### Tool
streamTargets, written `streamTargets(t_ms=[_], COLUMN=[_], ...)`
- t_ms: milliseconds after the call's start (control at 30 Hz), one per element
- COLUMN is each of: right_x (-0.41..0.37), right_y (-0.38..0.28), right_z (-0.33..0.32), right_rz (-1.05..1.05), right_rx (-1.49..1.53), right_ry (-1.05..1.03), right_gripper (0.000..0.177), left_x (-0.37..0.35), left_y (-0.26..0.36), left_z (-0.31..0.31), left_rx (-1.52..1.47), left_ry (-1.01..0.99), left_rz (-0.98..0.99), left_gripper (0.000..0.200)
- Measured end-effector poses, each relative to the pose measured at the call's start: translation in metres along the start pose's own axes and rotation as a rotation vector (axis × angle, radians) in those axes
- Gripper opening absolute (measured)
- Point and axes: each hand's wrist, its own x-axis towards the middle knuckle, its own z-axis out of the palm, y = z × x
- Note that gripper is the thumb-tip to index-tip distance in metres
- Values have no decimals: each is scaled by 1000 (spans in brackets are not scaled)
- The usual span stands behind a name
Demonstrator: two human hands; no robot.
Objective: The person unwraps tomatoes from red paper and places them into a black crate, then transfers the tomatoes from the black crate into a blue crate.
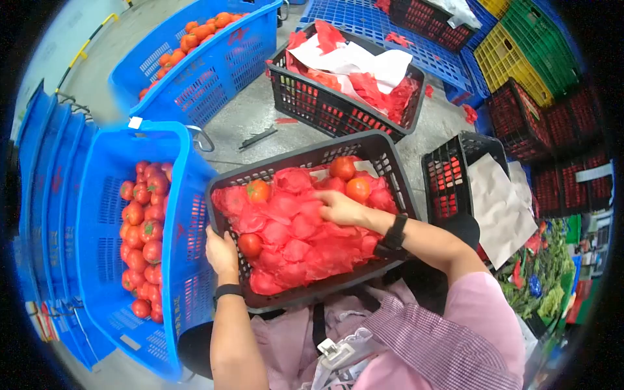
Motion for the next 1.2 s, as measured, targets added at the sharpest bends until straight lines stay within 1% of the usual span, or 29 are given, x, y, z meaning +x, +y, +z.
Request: streamTargets(t_ms=[33, 67, 100, 167, 233, 267, 300, 367, 400, 467, 500, 567, 600, 633, 700, 733, 767, 833, 867, 900, 933, 967, 1033, 1100, 1167, 1200], right_x=[11, 27, 43, 64, 84, 84, 80, 76, 75, 78, 82, 85, 81, 79, 78, 74, 66, 48, 38, 34, 30, 25, 21, 30, 39, 49], right_y=[-5, 2, 10, 11, 26, 34, 33, 32, 37, 55, 50, 41, 22, 23, 26, 28, 31, 15, -2, 18, -4, 2, -27, -9, -31, -24], right_z=[3, 10, 17, 22, 45, 52, 55, 56, 52, 42, 39, 40, 42, 44, 49, 54, 59, 35, 11, -7, -37, -58, -68, -24, 23, 47], right_rz=[-66, 24, 190, 357, 393, 354, 351, 147, 140, -173, -179, -316, -199, -197, -376, -455, -272, -146, -44, -113, 113, 149, 95, -154, -139, -160], right_rx=[48, -129, -387, -596, -662, -688, -688, -780, -776, -765, -762, -779, -768, -766, -599, -607, -619, -408, -504, -653, -820, -783, -689, -636, -765, -821], right_ry=[72, 243, 322, 224, 273, 325, 316, 379, 379, 446, 445, 335, 318, 318, 312, 236, 29, 8, -47, 37, 89, 332, 385, 166, -86, -112], right_gripper=[35, 44, 67, 86, 89, 86, 86, 65, 65, 31, 31, 13, 14, 14, 25, 25, 25, 23, 22, 24, 32, 35, 36, 47, 55, 59], left_x=[0, -1, 0, 1, 2, 2, 1, 0, 1, 3, 2, 0, -1, 0, 0, 1, 2, 4, 3, 2, 2, 3, 2, 1, 0, -1], left_y=[0, -2, -2, -2, -3, -2, 0, 0, -2, -3, -2, -4, -2, 0, 1, 0, -3, -13, -11, -7, -5, -4, -4, -2, 1, 1], left_z=[0, 1, 1, 0, 3, 3, 0, -2, 0, 3, 3, 2, 1, 0, 0, 0, 3, 11, 10, 7, 4, 3, 3, 1, -2, -2], left_rx=[1, 0, -2, 8, -16, -17, -15, -11, -5, 3, 0, 8, 12, 12, 17, 20, 20, 4, 2, 13, 22, 14, 1, -14, 14, 21], left_ry=[6, 7, 11, 4, -11, -11, -21, -19, -22, -20, -8, -1, -5, -8, -16, -24, -27, 43, 34, 25, 17, 12, 2, 11, -42, -38], left_rz=[-4, 6, 21, 7, 11, 3, -3, -17, -4, 12, 21, 27, 20, 14, 9, 4, 3, 75, 81, 61, 38, 34, 23, 29, -1, -5], left_gripper=[42, 41, 41, 41, 41, 41, 42, 43, 43, 43, 43, 42, 42, 42, 42, 42, 42, 44, 44, 42, 40, 40, 39, 38, 44, 44])
